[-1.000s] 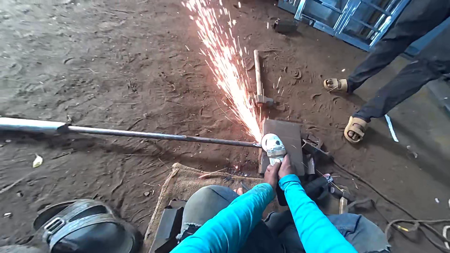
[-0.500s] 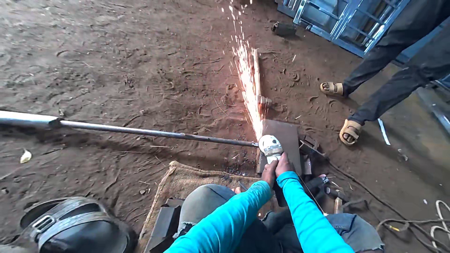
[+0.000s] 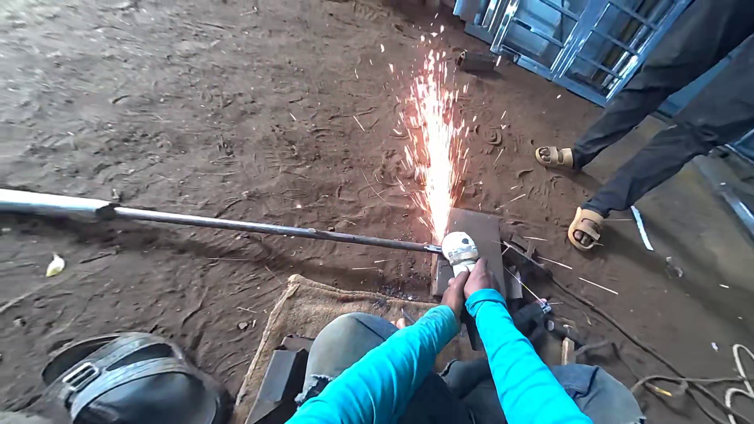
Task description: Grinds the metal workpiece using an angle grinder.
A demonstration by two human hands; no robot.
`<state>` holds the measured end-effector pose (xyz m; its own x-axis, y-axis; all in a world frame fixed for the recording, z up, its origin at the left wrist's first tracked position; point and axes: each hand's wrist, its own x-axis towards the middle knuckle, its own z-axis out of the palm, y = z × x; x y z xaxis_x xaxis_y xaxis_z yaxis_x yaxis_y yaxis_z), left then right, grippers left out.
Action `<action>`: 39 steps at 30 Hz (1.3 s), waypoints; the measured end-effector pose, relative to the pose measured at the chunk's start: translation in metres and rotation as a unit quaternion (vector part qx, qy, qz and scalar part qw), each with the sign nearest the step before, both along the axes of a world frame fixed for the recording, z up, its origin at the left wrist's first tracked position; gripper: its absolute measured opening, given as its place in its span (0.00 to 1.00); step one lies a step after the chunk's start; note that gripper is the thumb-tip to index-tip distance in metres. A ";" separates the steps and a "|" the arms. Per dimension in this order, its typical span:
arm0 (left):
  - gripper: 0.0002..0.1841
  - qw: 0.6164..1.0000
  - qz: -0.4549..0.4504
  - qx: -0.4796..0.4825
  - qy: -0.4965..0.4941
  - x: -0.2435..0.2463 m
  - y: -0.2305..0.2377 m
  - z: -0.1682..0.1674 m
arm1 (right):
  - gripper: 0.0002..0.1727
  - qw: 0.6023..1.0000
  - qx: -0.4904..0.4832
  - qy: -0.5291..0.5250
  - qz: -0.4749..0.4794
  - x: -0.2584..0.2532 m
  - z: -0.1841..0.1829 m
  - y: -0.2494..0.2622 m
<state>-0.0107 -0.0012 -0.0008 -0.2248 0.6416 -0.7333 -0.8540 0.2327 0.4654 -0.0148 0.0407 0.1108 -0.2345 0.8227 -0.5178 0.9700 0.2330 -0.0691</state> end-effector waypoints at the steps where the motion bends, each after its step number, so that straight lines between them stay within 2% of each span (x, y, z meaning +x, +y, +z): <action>1: 0.40 1.000 0.006 -0.003 -0.003 0.000 0.001 -0.001 | 0.37 1.000 0.002 0.002 0.001 0.000 0.000 0.000; 5: 0.40 1.000 0.025 -0.008 -0.001 -0.002 -0.002 -0.002 | 0.36 1.000 -0.005 0.021 0.007 -0.003 -0.002 -0.002; 11: 0.39 1.000 -0.001 0.003 0.004 0.008 0.005 0.007 | 0.37 1.000 0.000 0.012 -0.008 0.009 0.003 0.004; 16: 0.39 1.000 0.023 -0.003 -0.003 0.001 -0.001 -0.004 | 0.36 1.000 -0.014 0.023 0.004 0.002 0.002 -0.001; 21: 0.38 1.000 0.014 0.005 0.005 0.007 0.003 0.003 | 0.37 0.999 -0.011 0.034 -0.027 0.008 0.008 -0.002; 25: 0.38 0.999 0.035 0.011 0.026 0.003 0.003 -0.004 | 0.39 0.999 -0.020 0.041 -0.011 0.004 0.008 -0.002; 31: 0.38 1.000 0.024 0.006 -0.009 0.008 0.004 0.000 | 0.38 0.997 -0.023 0.074 -0.029 0.009 0.008 -0.002; 36: 0.39 0.999 0.041 0.007 0.001 -0.001 0.003 -0.011 | 0.39 0.998 -0.026 0.048 0.010 0.001 0.006 -0.001; 39: 0.38 0.999 0.034 0.015 0.008 0.002 0.004 -0.007 | 0.37 0.999 -0.021 0.049 -0.006 0.006 0.009 0.000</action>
